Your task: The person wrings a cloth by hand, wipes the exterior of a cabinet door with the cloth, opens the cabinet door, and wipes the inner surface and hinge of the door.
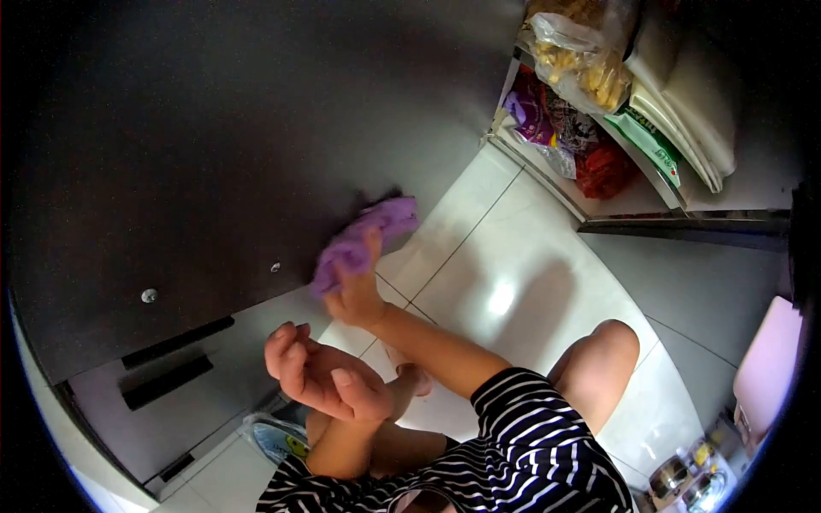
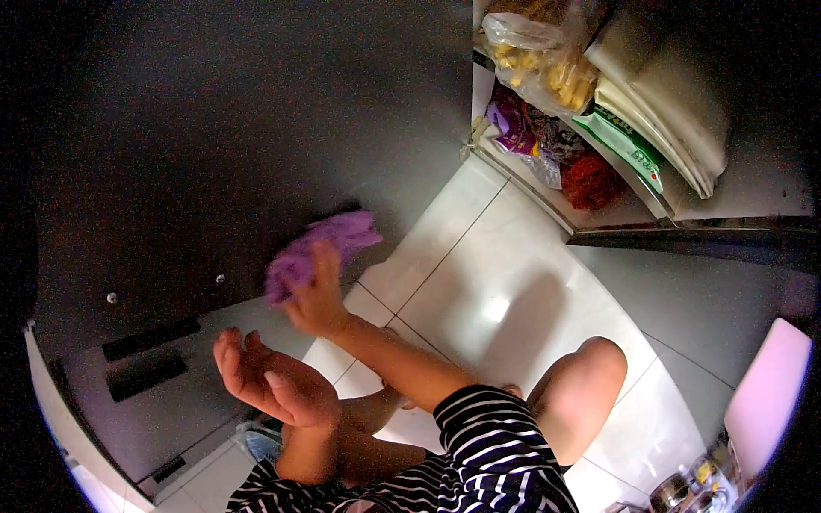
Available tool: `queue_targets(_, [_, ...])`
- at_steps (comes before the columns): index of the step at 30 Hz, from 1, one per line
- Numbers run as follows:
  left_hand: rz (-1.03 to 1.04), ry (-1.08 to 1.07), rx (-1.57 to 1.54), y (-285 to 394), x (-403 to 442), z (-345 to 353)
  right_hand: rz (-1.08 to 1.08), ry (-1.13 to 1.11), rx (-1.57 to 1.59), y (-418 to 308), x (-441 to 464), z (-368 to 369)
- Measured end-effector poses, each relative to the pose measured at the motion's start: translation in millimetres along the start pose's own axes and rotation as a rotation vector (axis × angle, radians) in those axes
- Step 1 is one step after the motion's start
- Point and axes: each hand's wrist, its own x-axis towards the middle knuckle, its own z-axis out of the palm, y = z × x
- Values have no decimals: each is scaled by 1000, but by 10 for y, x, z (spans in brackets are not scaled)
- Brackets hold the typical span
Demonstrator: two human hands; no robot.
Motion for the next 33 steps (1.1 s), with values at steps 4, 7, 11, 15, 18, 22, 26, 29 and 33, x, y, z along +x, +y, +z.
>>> queue_targets(4, [-154, -140, 75, 61, -38, 31, 499, 178, 161, 346, -131, -9])
queue_targets(7, [-258, -301, 90, 39, -54, 35, 725, 283, 343, 191, 116, -99])
queue_targets(11, [-216, -441, 218, 4, 22, 62, 591, 33, 248, -432, 387, -219])
queue_targets(15, [-174, -484, 179, -13, 79, 105, -102, 53, -33, -59, 555, -257])
queue_targets(18, [-324, -611, 145, -11, 17, 256, 197, 115, -5, 418, 334, -176])
queue_targets(22, [-528, -816, 116, 46, -58, 451, 687, 295, 259, 871, 474, -463])
queue_targets(26, [-539, -875, 56, -250, -253, 654, 750, 289, 440, 872, 626, -647])
queue_targets(29, [-349, -796, 159, -549, -331, 769, 591, 93, 340, 470, 800, -819])
queue_targets(33, [-187, -583, -157, -760, -420, 1048, 249, -104, 113, 621, 833, -938])
